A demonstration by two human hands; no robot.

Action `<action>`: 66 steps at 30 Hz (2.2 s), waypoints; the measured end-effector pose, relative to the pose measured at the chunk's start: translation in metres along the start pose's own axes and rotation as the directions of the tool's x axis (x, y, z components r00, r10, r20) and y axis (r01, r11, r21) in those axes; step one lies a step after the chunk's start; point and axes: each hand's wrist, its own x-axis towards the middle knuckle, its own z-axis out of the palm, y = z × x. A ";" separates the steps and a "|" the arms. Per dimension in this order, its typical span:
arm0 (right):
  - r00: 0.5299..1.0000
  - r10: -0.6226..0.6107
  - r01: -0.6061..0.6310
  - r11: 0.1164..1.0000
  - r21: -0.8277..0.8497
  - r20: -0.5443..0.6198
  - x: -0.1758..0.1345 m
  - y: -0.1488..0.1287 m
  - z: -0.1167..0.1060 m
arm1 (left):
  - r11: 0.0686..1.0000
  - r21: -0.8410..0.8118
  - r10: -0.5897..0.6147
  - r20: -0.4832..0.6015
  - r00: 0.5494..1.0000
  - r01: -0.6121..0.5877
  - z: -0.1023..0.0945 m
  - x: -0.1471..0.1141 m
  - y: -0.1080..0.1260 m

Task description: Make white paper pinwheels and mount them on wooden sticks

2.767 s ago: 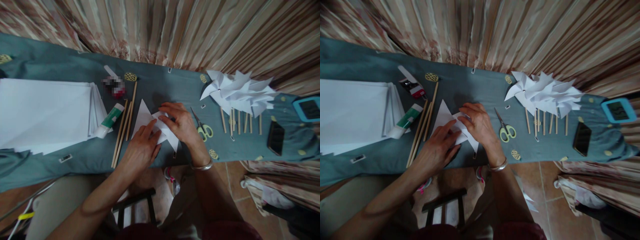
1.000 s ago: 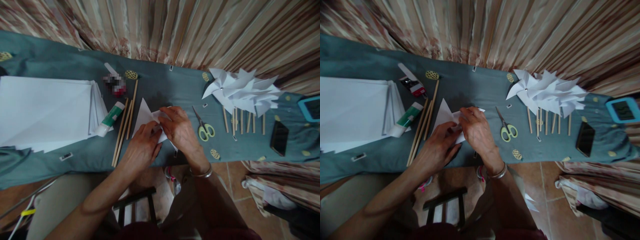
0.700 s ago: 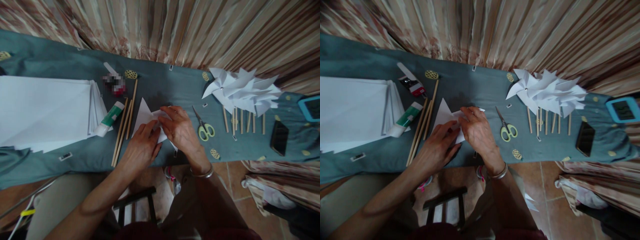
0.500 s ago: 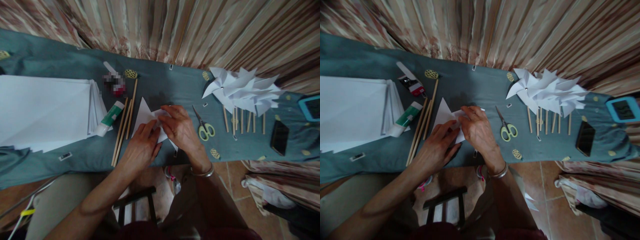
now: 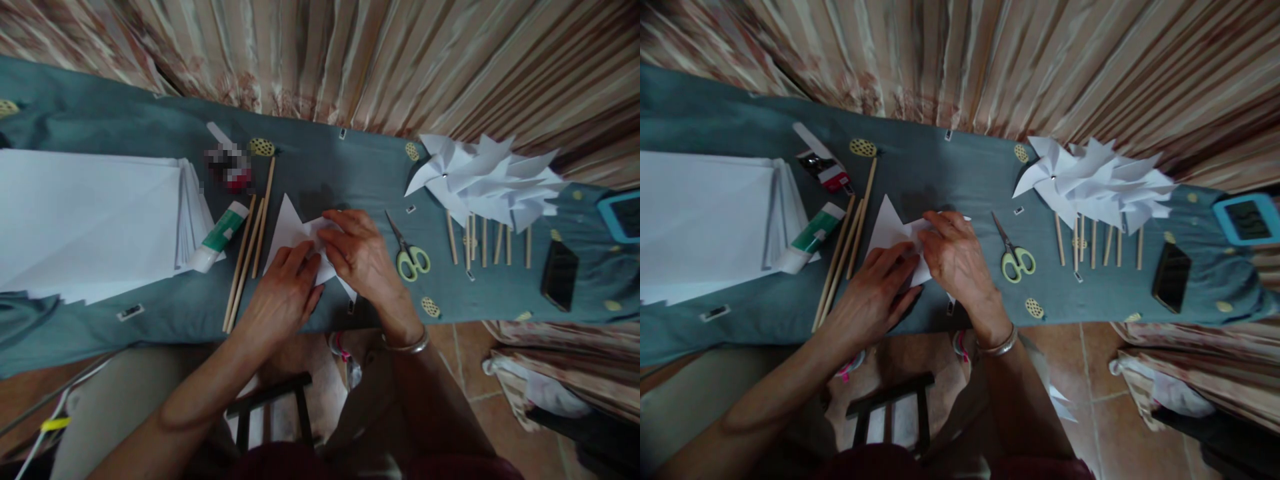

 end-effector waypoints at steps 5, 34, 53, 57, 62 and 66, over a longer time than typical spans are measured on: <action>1.000 0.021 -0.021 1.000 0.009 -0.011 0.000 0.000 0.001 | 1.000 -0.025 -0.002 -0.010 1.000 0.002 0.001 0.000 0.000; 0.995 0.088 -0.090 0.995 0.051 0.037 0.007 -0.005 0.006 | 0.991 0.039 -0.118 -0.168 0.979 0.126 -0.028 -0.011 -0.041; 0.996 0.087 -0.086 0.995 0.040 -0.008 0.009 -0.004 0.012 | 0.911 -0.341 -0.288 -0.122 0.950 0.233 -0.040 -0.023 -0.024; 0.997 0.079 -0.079 0.996 0.045 -0.003 0.009 -0.003 0.012 | 0.896 -0.372 -0.302 -0.105 0.948 0.244 -0.038 -0.019 -0.027; 0.997 0.075 -0.076 0.995 0.062 0.016 0.009 -0.002 0.010 | 0.927 -0.316 -0.259 -0.158 0.953 0.199 -0.035 -0.014 -0.033; 0.997 0.080 -0.081 0.994 0.068 0.024 0.009 -0.002 0.009 | 0.982 -0.160 -0.141 -0.239 0.961 0.104 -0.038 -0.002 -0.030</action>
